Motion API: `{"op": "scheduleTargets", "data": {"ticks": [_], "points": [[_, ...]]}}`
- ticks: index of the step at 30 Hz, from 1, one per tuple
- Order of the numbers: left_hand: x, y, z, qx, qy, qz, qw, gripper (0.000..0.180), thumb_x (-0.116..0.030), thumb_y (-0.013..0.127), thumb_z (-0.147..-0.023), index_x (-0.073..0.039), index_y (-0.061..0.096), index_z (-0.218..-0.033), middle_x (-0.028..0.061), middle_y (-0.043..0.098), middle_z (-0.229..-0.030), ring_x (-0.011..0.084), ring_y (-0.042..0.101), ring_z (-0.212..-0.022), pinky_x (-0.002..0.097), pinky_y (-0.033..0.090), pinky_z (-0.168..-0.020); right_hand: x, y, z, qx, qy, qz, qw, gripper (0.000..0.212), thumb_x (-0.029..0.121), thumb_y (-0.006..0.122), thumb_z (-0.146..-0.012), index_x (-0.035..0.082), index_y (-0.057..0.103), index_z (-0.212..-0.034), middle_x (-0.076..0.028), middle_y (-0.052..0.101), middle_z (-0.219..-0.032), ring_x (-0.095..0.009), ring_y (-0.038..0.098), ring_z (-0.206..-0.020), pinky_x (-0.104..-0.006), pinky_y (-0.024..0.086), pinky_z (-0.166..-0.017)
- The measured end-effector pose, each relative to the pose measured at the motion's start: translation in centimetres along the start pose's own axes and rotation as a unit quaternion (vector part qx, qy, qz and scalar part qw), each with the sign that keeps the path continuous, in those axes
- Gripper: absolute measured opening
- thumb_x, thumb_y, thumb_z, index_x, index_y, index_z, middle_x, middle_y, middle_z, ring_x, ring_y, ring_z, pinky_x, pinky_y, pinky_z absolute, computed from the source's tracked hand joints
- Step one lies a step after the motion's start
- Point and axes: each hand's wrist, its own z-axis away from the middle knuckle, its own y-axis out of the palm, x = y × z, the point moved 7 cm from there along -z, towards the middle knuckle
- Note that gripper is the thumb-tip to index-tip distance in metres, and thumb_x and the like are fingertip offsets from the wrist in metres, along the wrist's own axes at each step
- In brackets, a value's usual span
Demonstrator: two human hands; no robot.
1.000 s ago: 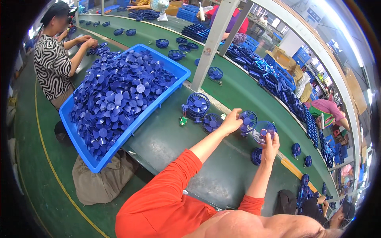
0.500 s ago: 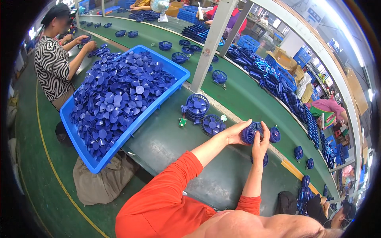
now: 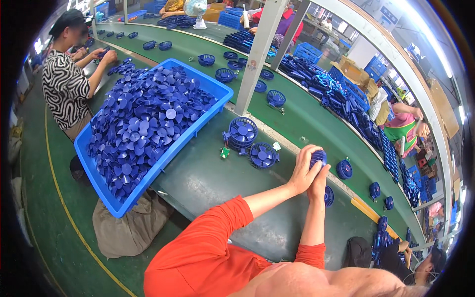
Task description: The person assembles small electric fans along a conveyor line by taking fan grilles and motor housings, pressing the grille pieces together around the components by hand, and setting the assembled fans on the table.
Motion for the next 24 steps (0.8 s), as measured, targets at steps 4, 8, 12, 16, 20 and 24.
{"op": "scheduleTargets", "data": {"ticks": [4, 8, 12, 16, 20, 24], "points": [[-2.3, -0.9, -0.4, 0.054, 0.087, -0.061, 0.993, 0.046, -0.023, 0.055, -0.089, -0.005, 0.041, -0.129, 0.0191, 0.041, -0.131, 0.0358, 0.040, -0.122, 0.0459, 0.028, -0.105, 1.1, 1.4, 0.3, 0.015, 0.050, -0.113, 0.992, 0.061, 0.055, 0.033, -0.097, 0.005, 0.040, -0.133, -0.008, 0.052, -0.125, -0.021, 0.052, -0.115, -0.0361, 0.041, -0.100], [0.6, 0.8, 0.0, 0.078, -0.014, 0.017, 0.997, 0.056, -0.026, 0.052, -0.093, -0.004, 0.030, -0.140, 0.0183, 0.037, -0.139, 0.0326, 0.037, -0.127, 0.0437, 0.028, -0.107, 3.7, -0.8, -0.3, 0.016, -0.037, 0.042, 0.998, 0.059, 0.042, 0.044, -0.098, 0.007, 0.030, -0.144, -0.010, 0.045, -0.135, -0.021, 0.046, -0.122, -0.0349, 0.038, -0.102], [5.8, 3.0, 2.5, 0.105, -0.500, 0.403, 0.759, 0.056, -0.052, 0.041, -0.096, -0.011, 0.040, -0.134, 0.0111, 0.049, -0.128, 0.0212, 0.047, -0.119, 0.0430, 0.039, -0.096, 7.1, 0.4, 0.7, 0.026, -0.151, 0.213, 0.965, 0.072, 0.040, 0.063, -0.083, 0.005, 0.037, -0.141, -0.011, 0.043, -0.138, -0.022, 0.047, -0.121, -0.0346, 0.034, -0.103], [6.7, 2.4, 1.3, 0.099, -0.496, 0.543, 0.671, 0.040, -0.052, 0.047, -0.094, -0.013, 0.055, -0.099, 0.0063, 0.064, -0.085, 0.0180, 0.064, -0.071, 0.0329, 0.056, -0.066, 6.8, 4.2, 1.8, 0.123, -0.193, 0.441, 0.868, 0.075, 0.048, 0.064, -0.078, 0.007, 0.043, -0.137, -0.019, 0.033, -0.147, -0.035, 0.033, -0.135, -0.0447, 0.027, -0.109], [7.6, 1.7, 0.8, -0.001, -0.475, 0.485, 0.734, 0.034, -0.044, 0.047, -0.096, -0.012, 0.059, -0.098, 0.0011, 0.062, -0.088, 0.0106, 0.061, -0.077, 0.0276, 0.051, -0.067, 6.4, 4.8, 1.8, 0.020, -0.253, 0.507, 0.824, 0.079, 0.064, 0.046, -0.085, 0.007, 0.039, -0.139, -0.022, 0.030, -0.147, -0.038, 0.031, -0.135, -0.0457, 0.026, -0.109], [7.0, 0.4, -0.3, -0.047, -0.302, 0.342, 0.889, 0.021, -0.029, 0.050, -0.098, -0.010, 0.056, -0.105, -0.0009, 0.058, -0.084, 0.0045, 0.055, -0.074, 0.0219, 0.046, -0.064, 4.4, 4.4, 1.9, 0.000, -0.255, 0.429, 0.867, 0.076, 0.061, 0.040, -0.091, 0.004, 0.035, -0.141, -0.020, 0.034, -0.145, -0.035, 0.034, -0.134, -0.0427, 0.028, -0.108]]}}
